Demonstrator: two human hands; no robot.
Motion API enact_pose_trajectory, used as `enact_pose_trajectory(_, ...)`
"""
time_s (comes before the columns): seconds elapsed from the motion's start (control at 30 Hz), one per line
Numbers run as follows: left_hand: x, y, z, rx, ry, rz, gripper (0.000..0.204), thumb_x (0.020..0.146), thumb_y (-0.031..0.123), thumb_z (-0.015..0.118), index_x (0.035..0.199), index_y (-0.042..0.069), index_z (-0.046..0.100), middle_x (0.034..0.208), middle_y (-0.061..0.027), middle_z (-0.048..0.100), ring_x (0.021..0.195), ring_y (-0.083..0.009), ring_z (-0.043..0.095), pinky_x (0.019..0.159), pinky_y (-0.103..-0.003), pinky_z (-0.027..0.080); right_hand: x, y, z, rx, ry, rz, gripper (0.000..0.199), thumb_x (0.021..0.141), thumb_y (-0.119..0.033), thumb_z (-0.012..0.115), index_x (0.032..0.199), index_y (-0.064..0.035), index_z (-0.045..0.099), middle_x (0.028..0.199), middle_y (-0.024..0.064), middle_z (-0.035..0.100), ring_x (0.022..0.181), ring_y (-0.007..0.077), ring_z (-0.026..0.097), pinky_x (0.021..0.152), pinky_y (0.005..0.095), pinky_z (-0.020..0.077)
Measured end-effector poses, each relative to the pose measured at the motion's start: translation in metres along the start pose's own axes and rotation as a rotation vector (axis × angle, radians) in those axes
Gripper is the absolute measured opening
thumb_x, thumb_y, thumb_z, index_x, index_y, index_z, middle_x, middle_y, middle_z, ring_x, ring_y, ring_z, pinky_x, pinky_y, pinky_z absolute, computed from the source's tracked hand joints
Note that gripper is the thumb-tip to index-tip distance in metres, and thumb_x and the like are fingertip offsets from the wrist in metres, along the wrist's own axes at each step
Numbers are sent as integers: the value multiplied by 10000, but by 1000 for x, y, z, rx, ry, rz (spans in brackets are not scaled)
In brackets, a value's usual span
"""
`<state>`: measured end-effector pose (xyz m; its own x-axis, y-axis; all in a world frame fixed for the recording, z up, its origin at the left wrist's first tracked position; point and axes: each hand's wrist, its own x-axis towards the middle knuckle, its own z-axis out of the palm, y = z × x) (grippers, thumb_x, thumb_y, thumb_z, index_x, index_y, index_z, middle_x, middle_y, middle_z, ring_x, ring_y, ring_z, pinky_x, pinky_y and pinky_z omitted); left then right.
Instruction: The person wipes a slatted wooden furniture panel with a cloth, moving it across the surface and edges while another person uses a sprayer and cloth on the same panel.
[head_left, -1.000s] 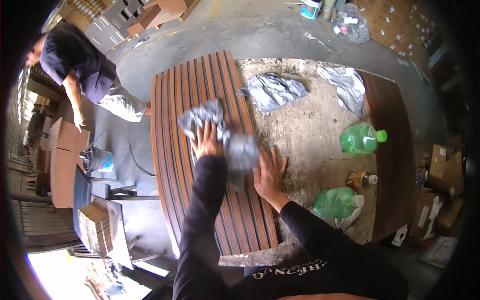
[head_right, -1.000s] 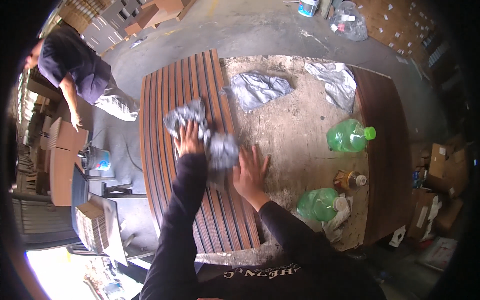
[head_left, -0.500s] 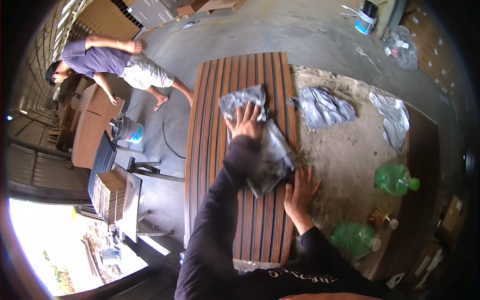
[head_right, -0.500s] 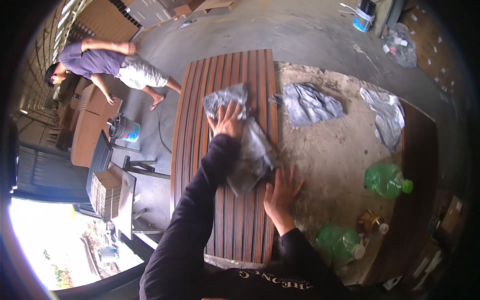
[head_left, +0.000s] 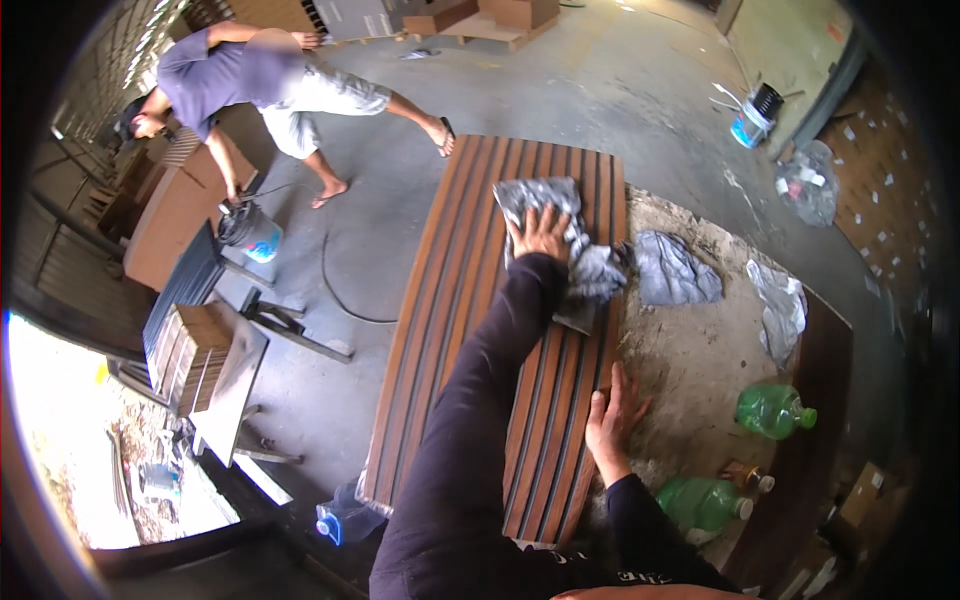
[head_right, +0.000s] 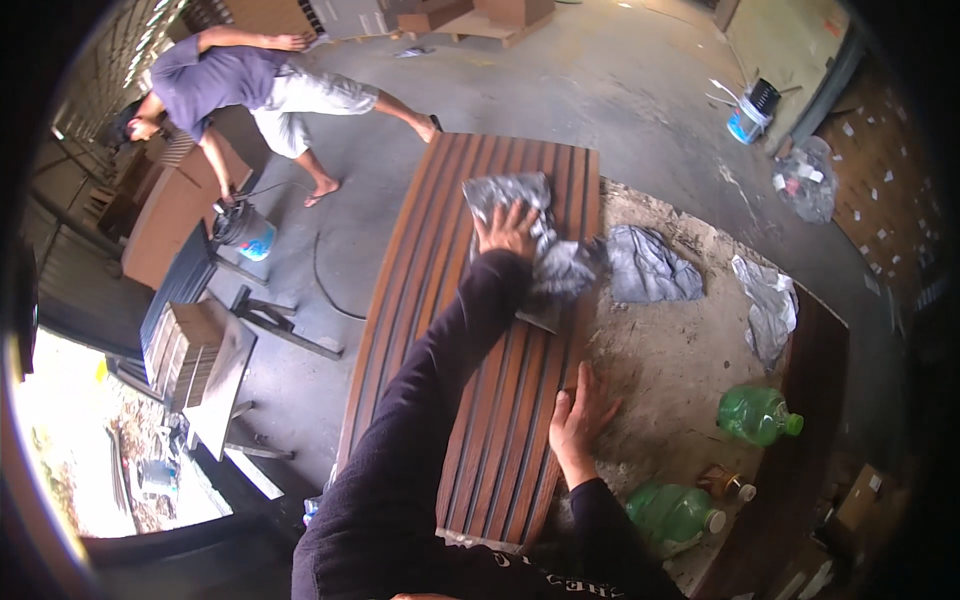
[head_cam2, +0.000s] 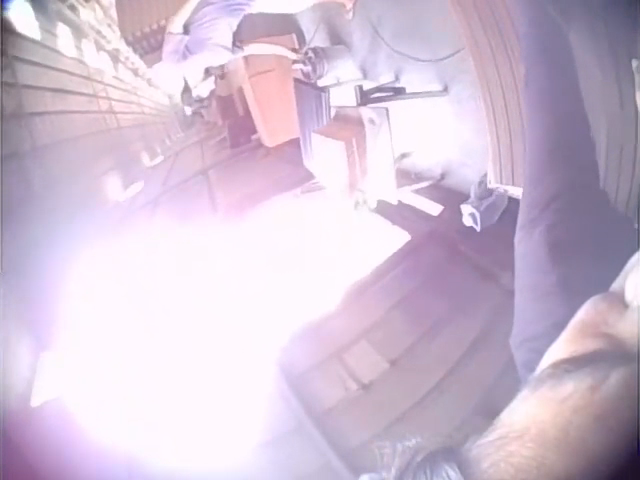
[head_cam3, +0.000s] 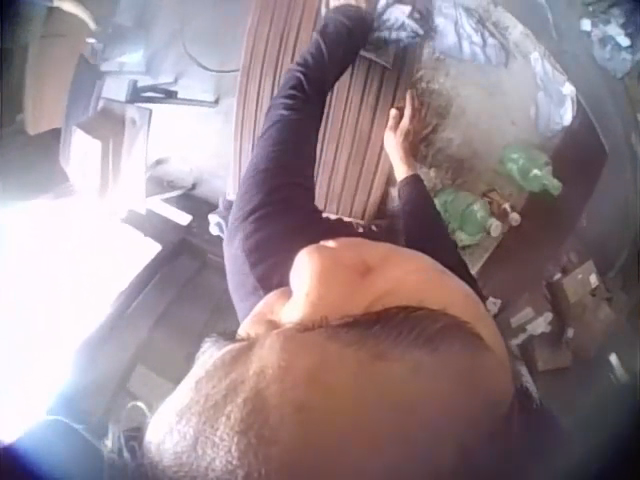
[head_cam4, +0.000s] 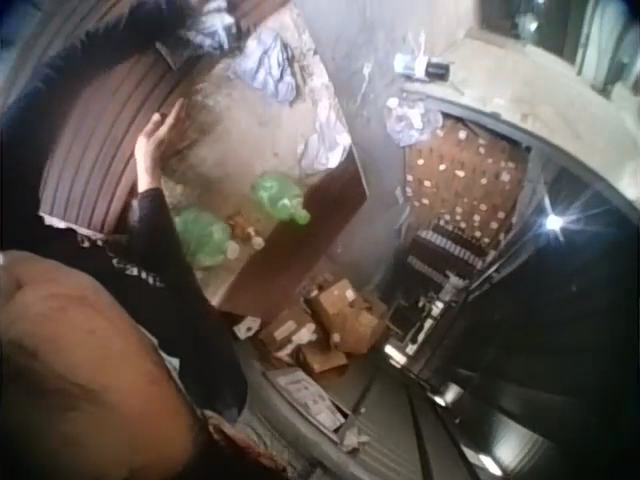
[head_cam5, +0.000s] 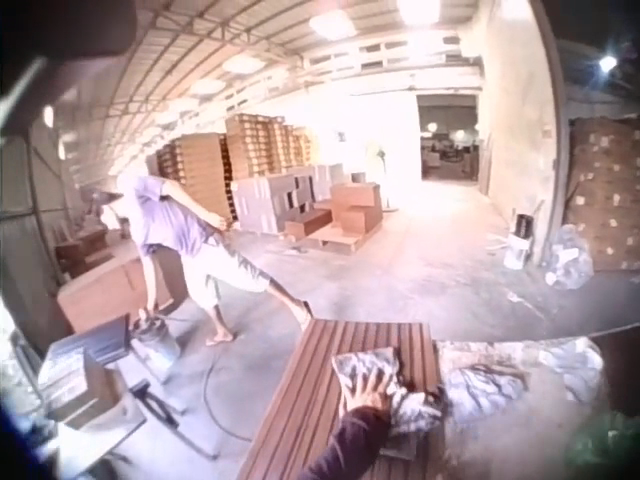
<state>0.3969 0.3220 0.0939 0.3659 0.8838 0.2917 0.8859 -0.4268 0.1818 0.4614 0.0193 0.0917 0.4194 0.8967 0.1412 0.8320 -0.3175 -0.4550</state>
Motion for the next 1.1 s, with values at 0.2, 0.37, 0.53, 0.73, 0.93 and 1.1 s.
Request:
enact_pose_trajectory(0.2,-181,1,-55,-46,-115,39,566,798,252,548,1348,278,420,1459,-32,317,1354,-315,250,1053,-642,118,-4,2,6,-42,90,-38,507,882,-251,483,1357,-115,371,1399,76,388,1365,307,227,1056,618,64)
enact_pose_trajectory(0.37,-353,25,-140,-86,-243,24,620,756,142,528,1360,206,406,1453,-67,322,1348,-328,263,1049,-598,177,6,10,4,-22,114,27,531,857,-282,528,1346,-130,388,1387,114,398,1361,288,244,1055,623,94)
enact_pose_trajectory(0.53,-483,-31,-169,89,-211,-415,599,733,141,548,1321,232,472,1433,-16,373,1342,-283,298,1074,-560,162,5,-3,16,-12,177,-65,523,866,-278,520,1346,-124,383,1371,138,406,1347,288,267,1057,612,117)
enact_pose_trajectory(0.73,-458,-61,-174,-2,-287,-379,587,775,217,542,1347,175,417,1453,-47,322,1351,-344,243,1065,-607,125,9,10,14,-65,145,-49,512,895,-288,478,1366,-124,363,1407,90,383,1366,300,228,1064,598,104)
enact_pose_trajectory(0.93,-321,-101,-143,-6,-258,-246,546,846,306,512,1369,214,386,1488,-46,245,1375,-341,168,1039,-642,121,-4,-7,1,-87,2,4,523,901,-282,473,1377,-111,339,1413,110,364,1373,311,199,1059,610,84)
enact_pose_trajectory(1.1,-257,-108,-123,-124,-205,-194,526,855,307,502,1364,227,395,1477,-30,272,1362,-326,216,1043,-634,142,-7,6,9,-111,29,38,520,933,-299,395,1401,-102,285,1462,109,280,1378,299,189,1066,596,83)
